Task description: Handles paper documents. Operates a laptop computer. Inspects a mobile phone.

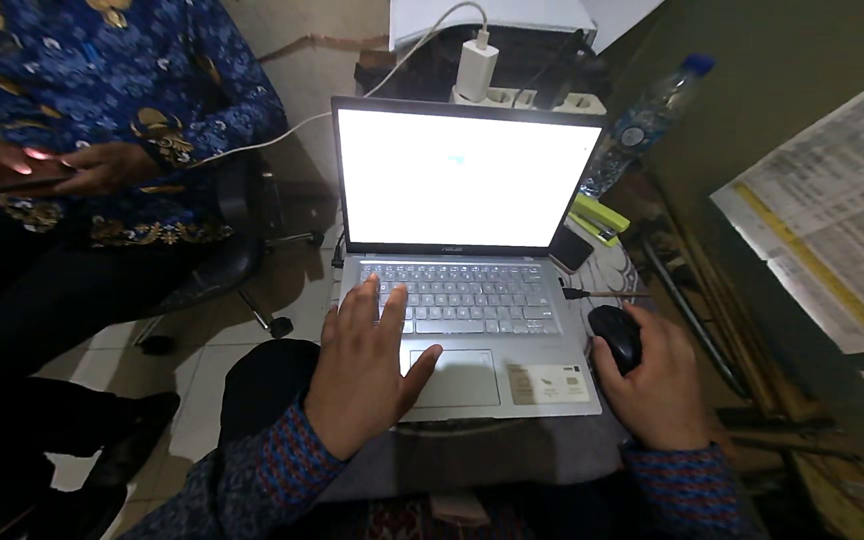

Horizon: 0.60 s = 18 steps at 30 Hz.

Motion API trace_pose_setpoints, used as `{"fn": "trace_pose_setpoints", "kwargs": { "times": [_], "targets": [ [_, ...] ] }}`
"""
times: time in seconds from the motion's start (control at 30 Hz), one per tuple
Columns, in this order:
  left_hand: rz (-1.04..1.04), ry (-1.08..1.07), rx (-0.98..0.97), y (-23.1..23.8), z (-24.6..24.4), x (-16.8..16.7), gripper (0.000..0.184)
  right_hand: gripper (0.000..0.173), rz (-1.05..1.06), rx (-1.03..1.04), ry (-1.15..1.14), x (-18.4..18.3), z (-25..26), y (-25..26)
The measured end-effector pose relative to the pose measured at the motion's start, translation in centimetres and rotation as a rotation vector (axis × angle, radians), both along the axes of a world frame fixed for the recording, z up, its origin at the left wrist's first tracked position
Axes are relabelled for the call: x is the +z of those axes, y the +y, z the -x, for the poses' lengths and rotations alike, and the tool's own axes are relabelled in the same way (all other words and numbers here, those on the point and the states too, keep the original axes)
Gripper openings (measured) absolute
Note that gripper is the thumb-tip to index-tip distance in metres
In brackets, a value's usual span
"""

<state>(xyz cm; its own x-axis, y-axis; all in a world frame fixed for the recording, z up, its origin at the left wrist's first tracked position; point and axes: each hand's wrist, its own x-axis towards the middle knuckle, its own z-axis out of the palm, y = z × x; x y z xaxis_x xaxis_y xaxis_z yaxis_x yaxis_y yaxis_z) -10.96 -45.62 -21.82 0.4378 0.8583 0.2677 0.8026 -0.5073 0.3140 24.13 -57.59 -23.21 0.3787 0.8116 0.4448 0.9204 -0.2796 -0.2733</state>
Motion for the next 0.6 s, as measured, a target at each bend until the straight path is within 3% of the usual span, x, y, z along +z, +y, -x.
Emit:
{"fn": "trace_pose_setpoints", "kwargs": {
  "times": [0.6],
  "targets": [
    [0.001,0.018,0.003,0.04,-0.04,0.03,0.091,0.059,-0.012,0.004,0.0,0.05,-0.03,-0.02]
  ]
}}
